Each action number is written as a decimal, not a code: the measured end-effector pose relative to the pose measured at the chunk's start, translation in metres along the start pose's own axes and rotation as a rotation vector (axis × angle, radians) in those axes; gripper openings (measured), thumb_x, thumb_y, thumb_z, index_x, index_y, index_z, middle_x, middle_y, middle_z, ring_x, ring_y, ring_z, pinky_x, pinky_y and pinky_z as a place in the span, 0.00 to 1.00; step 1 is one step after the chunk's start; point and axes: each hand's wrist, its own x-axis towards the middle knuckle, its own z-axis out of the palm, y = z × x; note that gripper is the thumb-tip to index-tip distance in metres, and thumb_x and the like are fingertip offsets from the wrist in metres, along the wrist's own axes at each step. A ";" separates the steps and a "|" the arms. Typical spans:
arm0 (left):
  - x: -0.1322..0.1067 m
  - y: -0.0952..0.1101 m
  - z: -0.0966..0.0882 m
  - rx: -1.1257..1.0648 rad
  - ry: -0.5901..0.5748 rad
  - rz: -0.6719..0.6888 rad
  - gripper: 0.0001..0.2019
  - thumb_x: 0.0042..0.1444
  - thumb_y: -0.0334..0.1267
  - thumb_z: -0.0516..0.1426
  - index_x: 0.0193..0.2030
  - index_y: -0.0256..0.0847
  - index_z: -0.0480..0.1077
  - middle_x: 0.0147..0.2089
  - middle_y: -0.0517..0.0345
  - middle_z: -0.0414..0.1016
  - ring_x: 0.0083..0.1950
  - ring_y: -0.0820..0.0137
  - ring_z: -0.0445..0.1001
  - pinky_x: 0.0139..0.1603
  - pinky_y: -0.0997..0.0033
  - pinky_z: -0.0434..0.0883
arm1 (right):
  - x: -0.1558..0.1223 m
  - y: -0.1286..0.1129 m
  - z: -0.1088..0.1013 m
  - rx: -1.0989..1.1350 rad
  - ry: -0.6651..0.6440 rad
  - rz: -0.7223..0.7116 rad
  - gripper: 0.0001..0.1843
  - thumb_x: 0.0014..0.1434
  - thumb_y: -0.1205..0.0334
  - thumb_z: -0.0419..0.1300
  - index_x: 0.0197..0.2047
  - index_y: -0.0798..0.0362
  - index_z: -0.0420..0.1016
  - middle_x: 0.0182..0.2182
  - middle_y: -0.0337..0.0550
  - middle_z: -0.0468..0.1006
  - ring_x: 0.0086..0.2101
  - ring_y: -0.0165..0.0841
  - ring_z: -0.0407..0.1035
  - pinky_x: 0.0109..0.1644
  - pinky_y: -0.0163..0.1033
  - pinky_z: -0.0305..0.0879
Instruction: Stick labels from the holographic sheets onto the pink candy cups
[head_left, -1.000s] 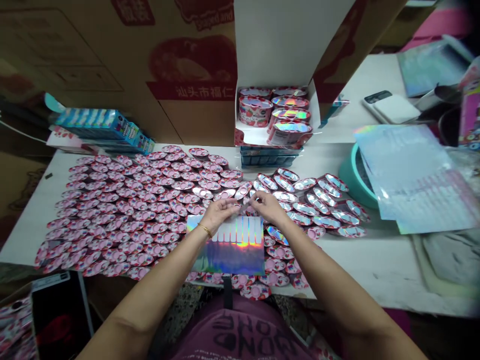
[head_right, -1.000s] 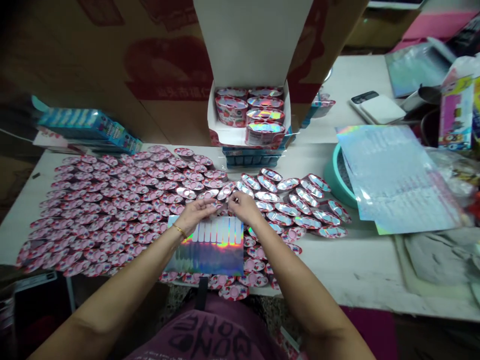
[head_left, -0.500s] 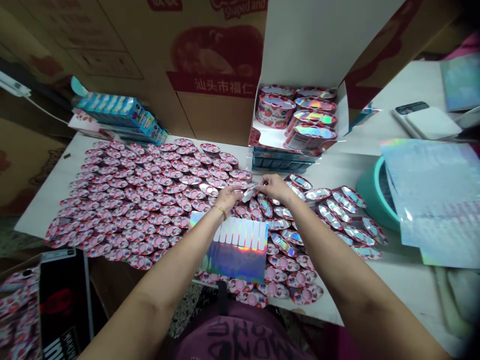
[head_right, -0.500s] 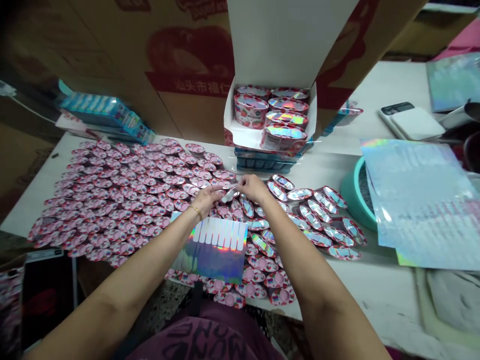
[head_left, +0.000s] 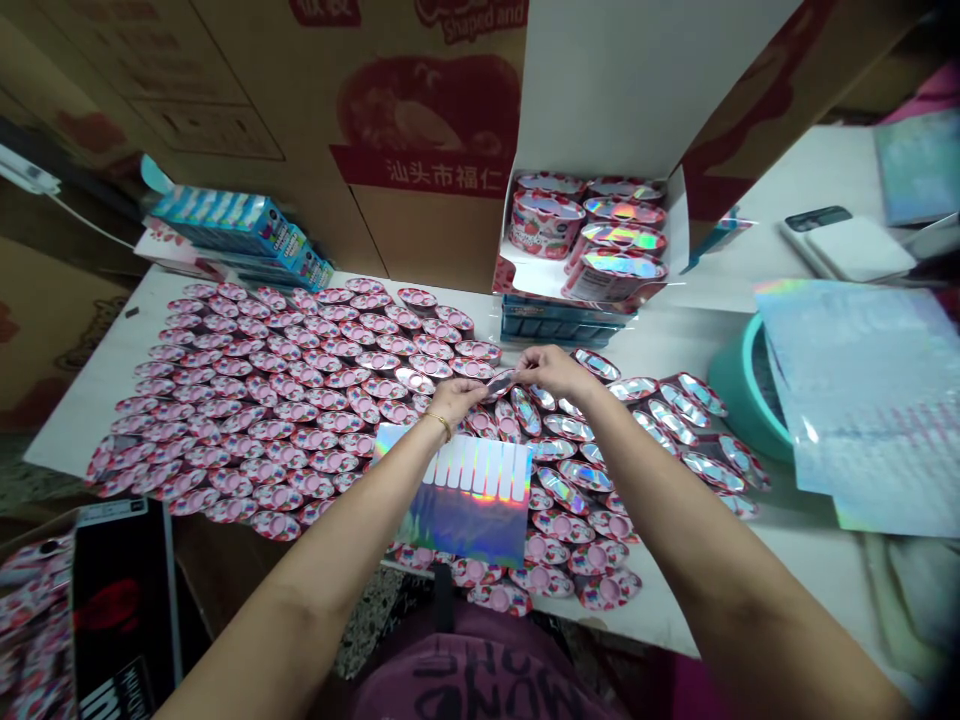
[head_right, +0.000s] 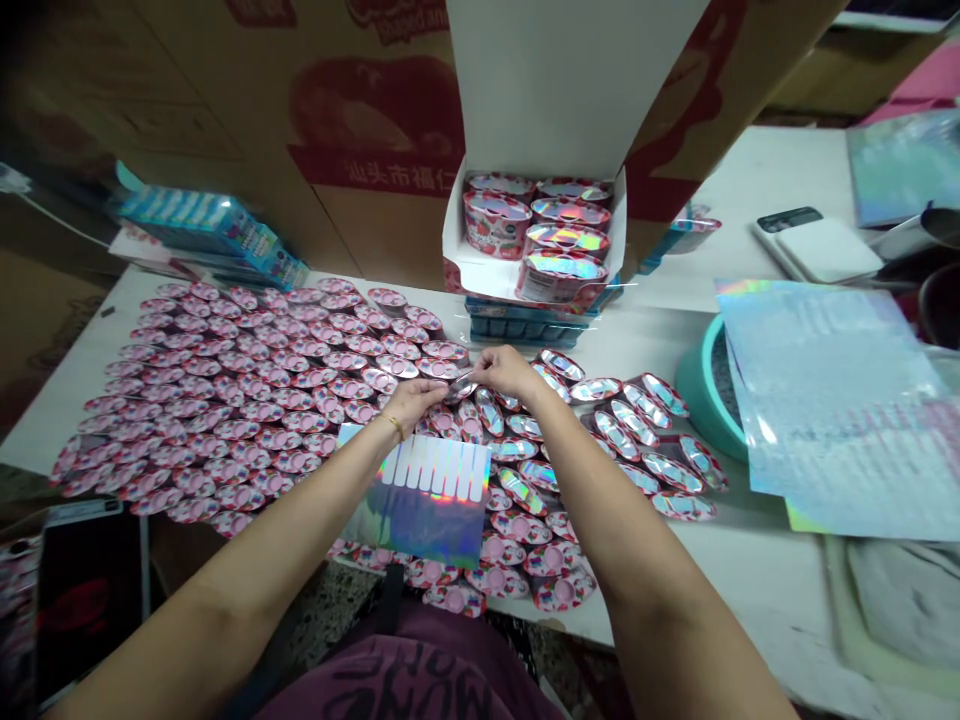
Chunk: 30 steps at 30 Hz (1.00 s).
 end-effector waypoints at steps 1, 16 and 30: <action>0.001 -0.001 0.000 0.041 0.022 0.017 0.12 0.36 0.38 0.62 0.28 0.33 0.72 0.23 0.60 0.73 0.24 0.78 0.66 0.27 0.78 0.62 | 0.001 0.001 0.000 -0.013 0.003 0.001 0.13 0.40 0.54 0.60 0.21 0.56 0.66 0.15 0.32 0.62 0.17 0.21 0.53 0.22 0.29 0.49; 0.016 -0.004 0.016 1.001 0.241 0.039 0.13 0.45 0.44 0.55 0.25 0.36 0.75 0.29 0.46 0.76 0.33 0.64 0.72 0.31 0.72 0.61 | 0.023 0.025 0.024 -0.712 0.263 0.011 0.09 0.51 0.61 0.54 0.30 0.54 0.74 0.34 0.48 0.76 0.36 0.34 0.68 0.34 0.33 0.56; -0.032 0.013 -0.043 1.217 0.108 0.435 0.18 0.51 0.48 0.53 0.45 0.40 0.68 0.41 0.50 0.70 0.44 0.64 0.67 0.44 0.67 0.62 | 0.006 0.041 0.037 -0.675 0.539 -0.055 0.14 0.58 0.62 0.47 0.44 0.52 0.70 0.38 0.46 0.71 0.38 0.35 0.65 0.38 0.36 0.56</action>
